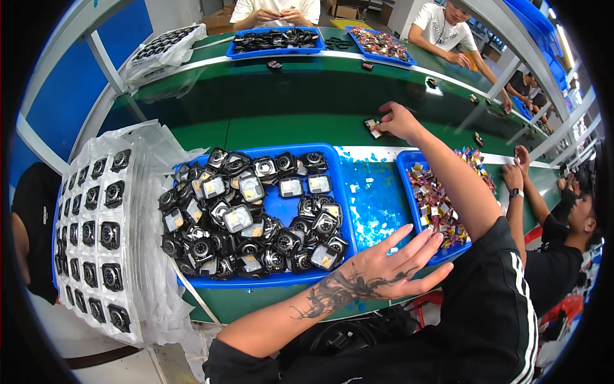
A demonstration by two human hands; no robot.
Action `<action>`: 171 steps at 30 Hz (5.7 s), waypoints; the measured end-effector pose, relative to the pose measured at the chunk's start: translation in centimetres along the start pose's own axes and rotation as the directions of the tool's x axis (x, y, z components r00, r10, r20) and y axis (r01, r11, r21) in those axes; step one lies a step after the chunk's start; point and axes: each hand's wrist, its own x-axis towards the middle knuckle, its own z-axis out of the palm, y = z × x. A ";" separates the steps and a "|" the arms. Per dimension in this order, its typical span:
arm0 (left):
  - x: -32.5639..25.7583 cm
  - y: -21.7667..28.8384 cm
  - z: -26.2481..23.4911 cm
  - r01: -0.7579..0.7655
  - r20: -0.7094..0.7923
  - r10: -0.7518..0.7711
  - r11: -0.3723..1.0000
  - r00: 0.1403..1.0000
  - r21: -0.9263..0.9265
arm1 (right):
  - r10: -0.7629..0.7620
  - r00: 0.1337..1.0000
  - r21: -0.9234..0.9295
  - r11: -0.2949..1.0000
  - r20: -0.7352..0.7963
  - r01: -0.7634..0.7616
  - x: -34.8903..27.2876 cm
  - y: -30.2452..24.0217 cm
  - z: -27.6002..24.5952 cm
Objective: Assembling small electronic components and batteries on a production line.
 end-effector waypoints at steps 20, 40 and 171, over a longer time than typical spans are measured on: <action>-0.7 -0.4 -0.4 0.022 -0.174 -0.012 0.998 0.985 0.057 | -0.545 0.810 -0.290 0.757 0.215 0.586 -13.5 -11.8 7.2; 1.0 -3.3 -0.8 0.578 0.500 -0.842 -0.310 0.203 -0.755 | -0.070 0.989 -0.329 0.944 -0.134 0.022 -17.7 7.0 -10.2; 0.9 -1.4 -1.1 0.685 0.560 -0.631 -0.060 0.537 -0.726 | -0.333 0.901 0.075 0.927 -0.278 0.366 -26.0 -8.2 -2.9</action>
